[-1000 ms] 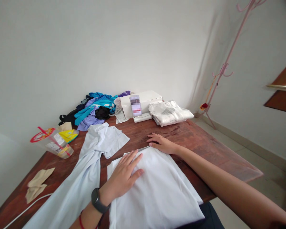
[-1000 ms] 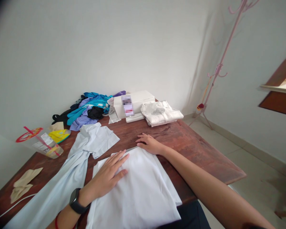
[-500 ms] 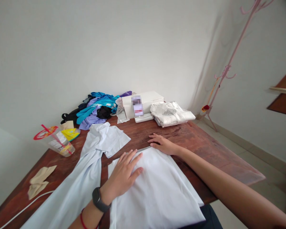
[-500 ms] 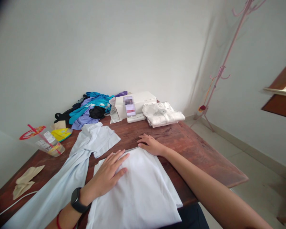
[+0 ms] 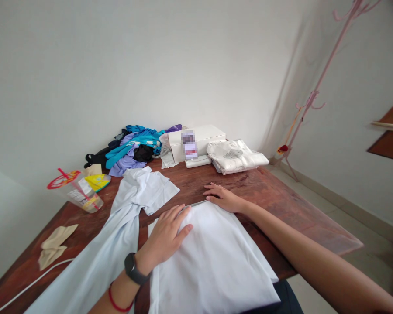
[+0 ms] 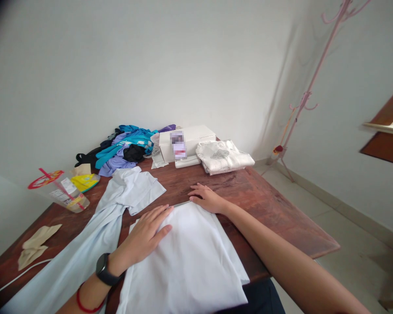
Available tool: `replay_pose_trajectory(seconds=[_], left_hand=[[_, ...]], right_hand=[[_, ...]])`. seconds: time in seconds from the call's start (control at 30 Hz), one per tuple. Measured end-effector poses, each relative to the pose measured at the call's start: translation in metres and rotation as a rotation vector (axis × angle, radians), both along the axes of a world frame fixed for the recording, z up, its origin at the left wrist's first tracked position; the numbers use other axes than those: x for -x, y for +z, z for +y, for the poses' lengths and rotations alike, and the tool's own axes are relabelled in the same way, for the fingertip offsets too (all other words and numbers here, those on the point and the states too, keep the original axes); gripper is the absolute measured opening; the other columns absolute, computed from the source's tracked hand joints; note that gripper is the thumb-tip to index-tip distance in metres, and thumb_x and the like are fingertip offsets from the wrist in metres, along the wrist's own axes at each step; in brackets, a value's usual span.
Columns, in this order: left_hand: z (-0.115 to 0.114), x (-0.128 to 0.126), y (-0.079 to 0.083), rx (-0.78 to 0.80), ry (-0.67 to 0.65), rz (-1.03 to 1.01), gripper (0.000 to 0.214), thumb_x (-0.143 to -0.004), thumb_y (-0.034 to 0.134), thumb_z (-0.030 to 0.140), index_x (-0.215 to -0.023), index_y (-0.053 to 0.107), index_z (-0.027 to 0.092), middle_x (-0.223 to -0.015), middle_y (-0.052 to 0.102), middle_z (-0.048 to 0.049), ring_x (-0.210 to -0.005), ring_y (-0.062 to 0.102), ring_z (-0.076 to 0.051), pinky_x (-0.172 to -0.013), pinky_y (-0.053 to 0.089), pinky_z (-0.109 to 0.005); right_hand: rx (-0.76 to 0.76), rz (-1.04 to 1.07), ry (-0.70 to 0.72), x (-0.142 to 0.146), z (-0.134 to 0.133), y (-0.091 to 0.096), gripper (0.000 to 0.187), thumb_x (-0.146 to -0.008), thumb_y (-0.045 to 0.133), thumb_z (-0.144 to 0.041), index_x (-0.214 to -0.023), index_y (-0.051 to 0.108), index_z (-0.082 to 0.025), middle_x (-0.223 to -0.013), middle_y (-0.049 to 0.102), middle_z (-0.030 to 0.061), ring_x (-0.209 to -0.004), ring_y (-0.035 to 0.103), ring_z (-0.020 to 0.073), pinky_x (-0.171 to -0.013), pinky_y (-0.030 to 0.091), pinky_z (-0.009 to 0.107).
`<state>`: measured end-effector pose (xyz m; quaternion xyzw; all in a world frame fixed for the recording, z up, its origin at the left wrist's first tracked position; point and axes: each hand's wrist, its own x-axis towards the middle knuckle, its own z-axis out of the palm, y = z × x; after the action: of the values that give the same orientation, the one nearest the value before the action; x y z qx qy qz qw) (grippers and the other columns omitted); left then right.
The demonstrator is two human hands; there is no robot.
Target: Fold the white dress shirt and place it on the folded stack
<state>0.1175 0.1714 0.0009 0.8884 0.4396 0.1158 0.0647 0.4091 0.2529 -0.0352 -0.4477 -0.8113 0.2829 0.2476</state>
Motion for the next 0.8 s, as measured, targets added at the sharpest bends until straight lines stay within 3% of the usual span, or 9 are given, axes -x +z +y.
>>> replay_pose_trajectory(seconds=[0.27,0.8], left_hand=[[0.0017,0.0012,-0.0043,-0.026,-0.011,-0.038,0.052,-0.104,0.043,0.049,-0.153,0.044,0.029,-0.153,0.050,-0.0082,-0.140,0.047,-0.029,-0.114,0.042,-0.049],[-0.0005,-0.0013,0.0022,0.015,0.002,-0.017,0.053,-0.105,0.040,0.050,-0.152,0.044,0.028,-0.154,0.048,-0.0095,-0.142,0.044,-0.029,-0.115,0.040,-0.051]], right_hand=[[-0.001,-0.002,-0.008,0.0002,-0.0011,0.0010,0.049,-0.099,0.047,-0.055,-0.130,0.068,-0.023,-0.154,0.048,0.0117,-0.152,0.027,0.0332,-0.122,0.022,0.057],[0.002,-0.047,0.001,0.0001,-0.0037,0.0058,0.054,-0.100,0.043,-0.058,-0.132,0.066,-0.021,-0.156,0.046,0.0131,-0.152,0.026,0.0326,-0.122,0.022,0.055]])
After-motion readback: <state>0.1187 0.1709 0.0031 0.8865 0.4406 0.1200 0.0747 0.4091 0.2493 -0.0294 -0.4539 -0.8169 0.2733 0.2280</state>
